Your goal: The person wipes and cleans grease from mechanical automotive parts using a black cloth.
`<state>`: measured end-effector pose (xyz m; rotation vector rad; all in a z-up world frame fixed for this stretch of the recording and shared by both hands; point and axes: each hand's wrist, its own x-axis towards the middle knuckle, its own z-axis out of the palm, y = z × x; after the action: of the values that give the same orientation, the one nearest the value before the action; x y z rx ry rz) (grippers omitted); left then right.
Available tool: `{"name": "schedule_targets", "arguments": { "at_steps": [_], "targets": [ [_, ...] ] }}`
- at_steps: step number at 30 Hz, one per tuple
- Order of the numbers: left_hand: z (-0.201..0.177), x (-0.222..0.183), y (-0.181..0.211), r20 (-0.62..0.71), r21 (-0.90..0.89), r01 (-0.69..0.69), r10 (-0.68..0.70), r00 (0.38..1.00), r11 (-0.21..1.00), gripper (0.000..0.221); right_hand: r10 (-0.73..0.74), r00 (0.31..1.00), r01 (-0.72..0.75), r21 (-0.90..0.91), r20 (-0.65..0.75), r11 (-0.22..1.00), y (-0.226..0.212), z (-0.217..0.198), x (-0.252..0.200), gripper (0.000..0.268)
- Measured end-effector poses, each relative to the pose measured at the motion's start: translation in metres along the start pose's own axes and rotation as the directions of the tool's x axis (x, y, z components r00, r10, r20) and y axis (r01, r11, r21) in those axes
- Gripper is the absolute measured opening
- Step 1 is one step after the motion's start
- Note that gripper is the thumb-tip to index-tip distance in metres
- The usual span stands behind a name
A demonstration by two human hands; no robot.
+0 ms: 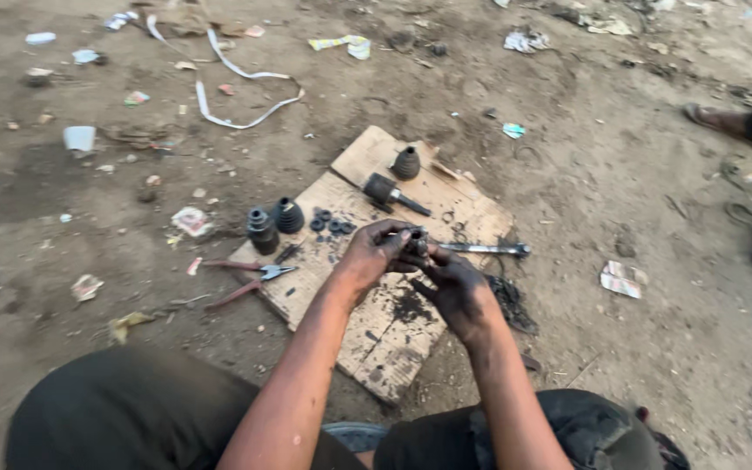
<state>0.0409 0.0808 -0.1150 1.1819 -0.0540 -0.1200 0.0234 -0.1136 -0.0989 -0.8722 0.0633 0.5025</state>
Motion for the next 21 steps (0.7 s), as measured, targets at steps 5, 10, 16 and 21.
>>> {"name": "schedule_targets", "arguments": {
  "at_steps": [5,10,16,21],
  "targets": [
    [0.014,0.003,0.006,-0.219,0.082,0.140,-0.119,0.968,0.987,0.020,-0.069,0.996,0.057,0.181,0.061,0.982,0.004,0.013,0.003,0.044],
    [0.022,0.009,-0.006,-0.110,0.081,-0.020,0.029,0.994,0.997,0.024,-0.236,0.971,0.234,0.047,0.042,0.971,0.014,0.015,0.006,0.057],
    [0.027,0.007,-0.001,-0.060,0.261,-0.021,0.038,0.998,0.965,0.039,-0.237,0.970,0.236,0.032,0.043,0.971,0.020,0.011,0.011,0.061],
    [0.036,-0.003,0.020,-0.068,0.510,-0.018,0.062,0.996,0.860,0.066,-0.240,0.960,0.231,0.075,0.143,0.970,0.021,0.009,0.010,0.063]
  ]
}}
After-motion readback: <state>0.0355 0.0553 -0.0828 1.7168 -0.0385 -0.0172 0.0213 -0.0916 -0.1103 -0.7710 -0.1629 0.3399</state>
